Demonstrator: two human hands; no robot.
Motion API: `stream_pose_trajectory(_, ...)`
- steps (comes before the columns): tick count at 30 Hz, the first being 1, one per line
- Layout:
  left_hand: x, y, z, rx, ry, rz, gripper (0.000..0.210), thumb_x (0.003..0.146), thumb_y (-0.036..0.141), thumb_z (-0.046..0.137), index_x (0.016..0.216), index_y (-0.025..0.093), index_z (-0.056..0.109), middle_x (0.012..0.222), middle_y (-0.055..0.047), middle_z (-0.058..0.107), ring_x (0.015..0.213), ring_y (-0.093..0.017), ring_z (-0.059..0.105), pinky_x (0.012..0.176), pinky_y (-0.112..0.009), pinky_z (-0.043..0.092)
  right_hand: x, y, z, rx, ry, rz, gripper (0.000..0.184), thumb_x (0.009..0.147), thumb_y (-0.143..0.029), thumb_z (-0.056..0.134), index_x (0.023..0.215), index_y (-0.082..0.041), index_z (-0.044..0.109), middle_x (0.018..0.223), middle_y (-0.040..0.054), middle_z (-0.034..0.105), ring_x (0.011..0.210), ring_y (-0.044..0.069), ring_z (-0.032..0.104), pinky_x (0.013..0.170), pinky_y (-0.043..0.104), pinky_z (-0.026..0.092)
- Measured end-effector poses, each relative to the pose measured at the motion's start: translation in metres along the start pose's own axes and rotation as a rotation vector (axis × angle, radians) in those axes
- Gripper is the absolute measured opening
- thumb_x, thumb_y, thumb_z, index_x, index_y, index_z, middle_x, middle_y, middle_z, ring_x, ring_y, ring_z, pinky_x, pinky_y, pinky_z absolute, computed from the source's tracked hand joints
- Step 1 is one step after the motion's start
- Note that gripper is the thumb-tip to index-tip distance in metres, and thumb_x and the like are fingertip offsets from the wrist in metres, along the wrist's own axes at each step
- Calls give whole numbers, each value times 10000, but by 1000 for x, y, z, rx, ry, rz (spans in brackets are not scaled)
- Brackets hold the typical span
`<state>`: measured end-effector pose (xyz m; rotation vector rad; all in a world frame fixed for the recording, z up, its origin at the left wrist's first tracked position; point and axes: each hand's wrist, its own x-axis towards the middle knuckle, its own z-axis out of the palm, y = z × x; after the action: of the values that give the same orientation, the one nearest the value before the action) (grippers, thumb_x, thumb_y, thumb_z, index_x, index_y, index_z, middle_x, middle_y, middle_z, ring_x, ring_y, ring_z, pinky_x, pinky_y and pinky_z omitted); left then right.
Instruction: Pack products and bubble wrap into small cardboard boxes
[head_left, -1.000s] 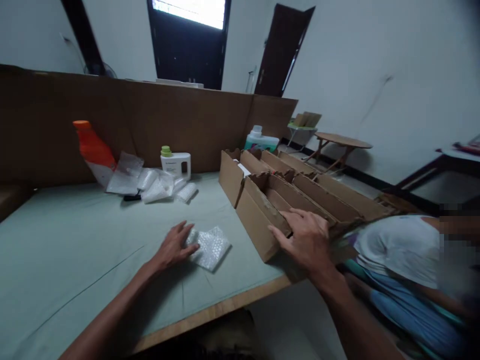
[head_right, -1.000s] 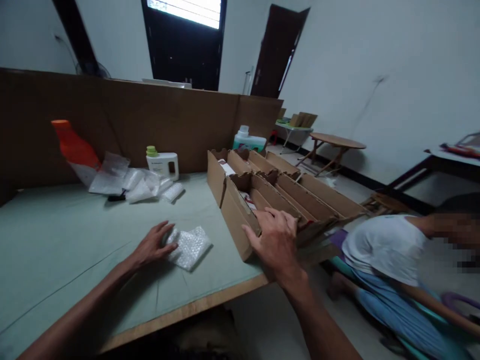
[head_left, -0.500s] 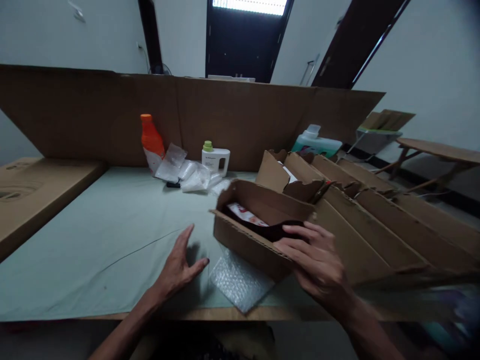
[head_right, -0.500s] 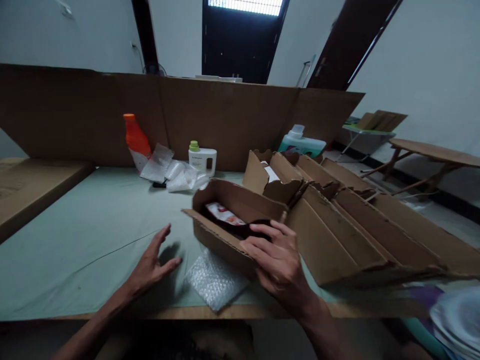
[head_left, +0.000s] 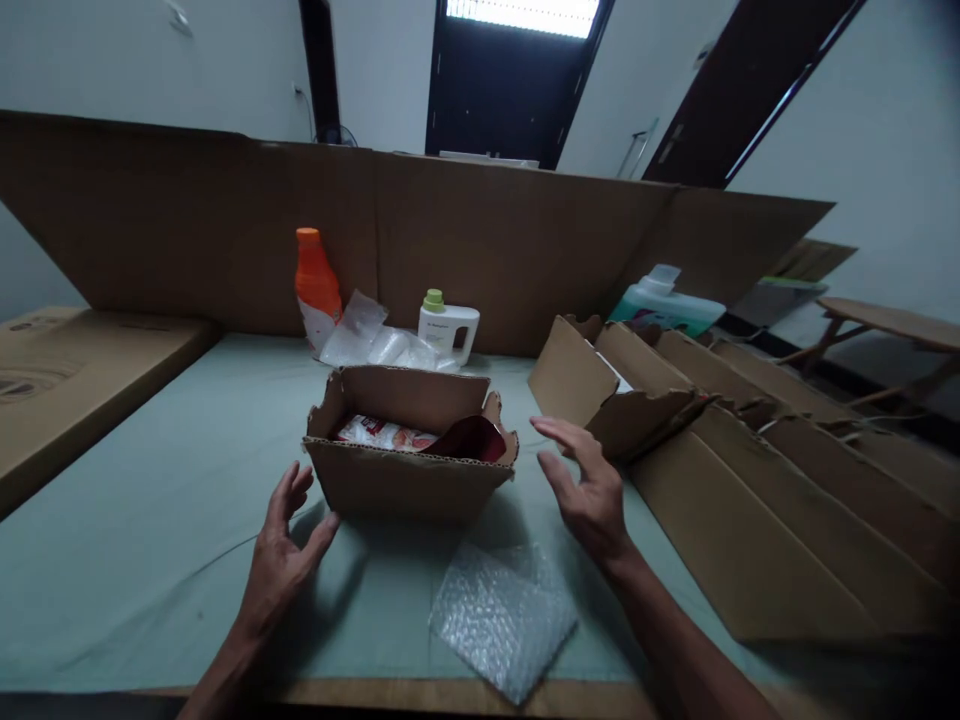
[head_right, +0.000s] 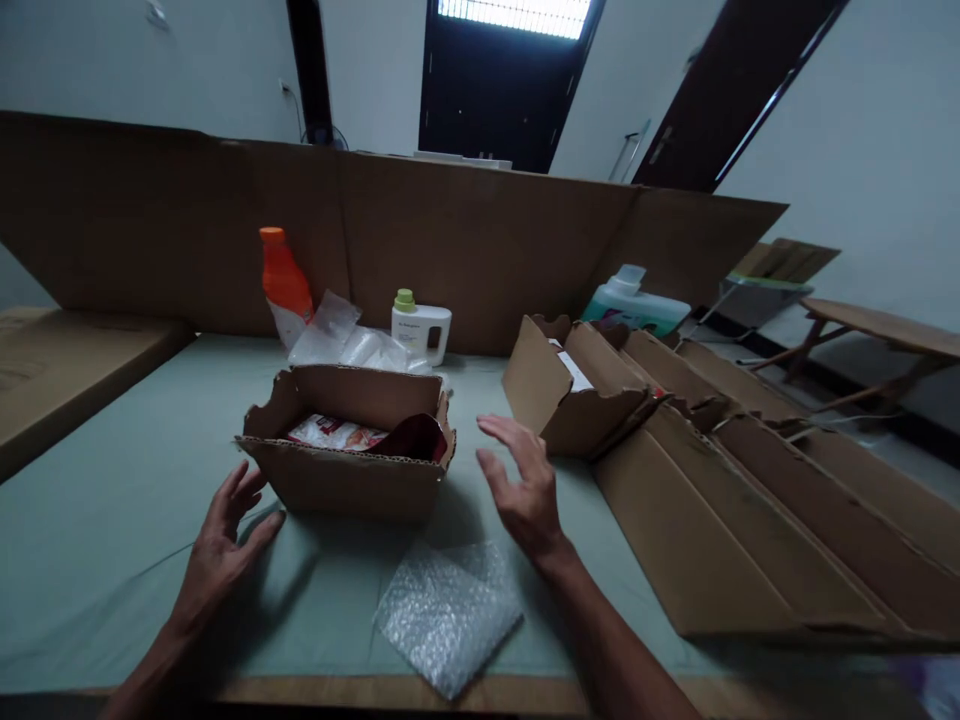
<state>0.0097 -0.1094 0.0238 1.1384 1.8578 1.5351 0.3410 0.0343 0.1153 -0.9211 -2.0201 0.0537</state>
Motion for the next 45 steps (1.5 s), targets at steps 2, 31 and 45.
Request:
stream_pose_trajectory(2, 0, -7, 5, 25, -8, -26, 855, 828, 528, 687, 1557, 258, 332, 1518, -167, 518, 1391, -369, 509, 1162, -606, 384, 18, 33, 19, -97, -147, 128, 312, 981, -283, 474, 1197, -231, 693, 1193, 105, 741, 1134, 272, 667, 997, 458, 508)
stream_pose_trajectory(31, -5, -6, 3, 25, -49, -99, 671, 805, 495, 718, 1392, 234, 523, 1416, -138, 602, 1352, -331, 550, 1189, -554, 392, -124, -21, -28, -30, -672, -90, 184, 920, -267, 645, 1090, -225, 703, 1201, 100, 714, 1163, 265, 630, 1021, 478, 473)
stream_pose_trajectory(45, 37, 9, -1, 32, -240, -15, 747, 705, 498, 739, 1336, 164, 517, 1349, -181, 637, 1250, -349, 618, 1062, -481, 500, -73, 6, 0, 46, -503, 135, 713, 910, -412, 639, 1548, -229, 380, 1477, 179, 564, 1256, 320, 627, 970, 496, 564)
